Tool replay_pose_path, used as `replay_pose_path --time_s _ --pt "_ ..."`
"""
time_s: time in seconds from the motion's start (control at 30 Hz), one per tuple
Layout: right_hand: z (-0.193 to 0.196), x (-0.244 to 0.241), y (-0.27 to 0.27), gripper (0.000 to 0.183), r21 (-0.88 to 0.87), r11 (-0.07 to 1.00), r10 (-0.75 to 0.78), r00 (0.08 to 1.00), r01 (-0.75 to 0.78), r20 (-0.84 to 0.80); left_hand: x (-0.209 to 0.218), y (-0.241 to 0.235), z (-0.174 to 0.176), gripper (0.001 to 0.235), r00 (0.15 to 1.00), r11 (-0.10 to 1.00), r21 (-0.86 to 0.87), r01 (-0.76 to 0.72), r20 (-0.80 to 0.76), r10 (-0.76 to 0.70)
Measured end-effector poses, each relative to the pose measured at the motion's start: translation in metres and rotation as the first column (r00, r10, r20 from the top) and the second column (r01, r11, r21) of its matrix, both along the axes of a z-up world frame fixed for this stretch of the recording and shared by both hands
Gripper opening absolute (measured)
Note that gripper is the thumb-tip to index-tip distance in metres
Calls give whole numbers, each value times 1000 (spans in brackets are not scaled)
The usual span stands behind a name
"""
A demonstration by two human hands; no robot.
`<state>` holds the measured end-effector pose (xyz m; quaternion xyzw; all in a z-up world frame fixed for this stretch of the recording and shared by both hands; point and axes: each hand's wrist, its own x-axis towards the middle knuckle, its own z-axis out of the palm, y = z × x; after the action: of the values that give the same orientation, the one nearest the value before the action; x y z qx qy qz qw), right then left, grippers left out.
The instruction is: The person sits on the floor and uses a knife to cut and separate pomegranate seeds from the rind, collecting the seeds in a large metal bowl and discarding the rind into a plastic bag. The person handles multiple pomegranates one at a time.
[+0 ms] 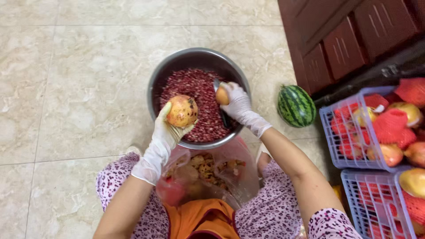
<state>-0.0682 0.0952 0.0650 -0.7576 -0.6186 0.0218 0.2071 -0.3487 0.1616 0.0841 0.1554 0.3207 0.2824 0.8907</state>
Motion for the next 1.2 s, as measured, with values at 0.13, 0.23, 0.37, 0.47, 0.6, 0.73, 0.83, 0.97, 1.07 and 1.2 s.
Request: replay_pose_path --time_s 0.13,0.23,0.37,0.47,0.6,0.73,0.83,0.97,1.07,1.2 --pt "-15 -2 21 73 132 975 -202 960 179 193 -18 11 -27 76 993 985 -131 -115 -33 112" --pt "-37 -17 22 65 -419 871 -269 962 258 34 -24 16 -42 81 969 996 -40 -78 233 85" --pt "-59 -14 14 70 -337 896 -291 956 288 44 -26 10 -28 75 991 998 0 -56 121 56" --pt "-45 -4 1 45 -280 911 -333 941 303 -64 -24 7 -14 76 992 999 32 -5 126 0" --pt "7 -34 -43 30 -273 904 -428 703 330 -568 -23 0 -20 81 964 985 154 72 242 -108" --pt "34 -67 -68 32 -7 977 -118 514 212 -850 -12 -5 -40 78 982 975 210 69 161 -104" --pt "32 -89 -87 54 110 987 58 375 119 -925 -5 -7 -50 75 986 986 148 72 135 -92" --pt "32 -89 -100 49 -179 984 -140 521 -25 -842 3 -11 -48 75 991 971 232 64 100 -89" --pt "45 -94 -107 75 -161 985 -96 574 -64 -813 2 -17 -46 78 994 941 328 85 35 -102" --pt "63 -94 -106 83 -262 926 -68 561 -272 -825 11 -19 -40 90 983 817 556 151 -174 -63"
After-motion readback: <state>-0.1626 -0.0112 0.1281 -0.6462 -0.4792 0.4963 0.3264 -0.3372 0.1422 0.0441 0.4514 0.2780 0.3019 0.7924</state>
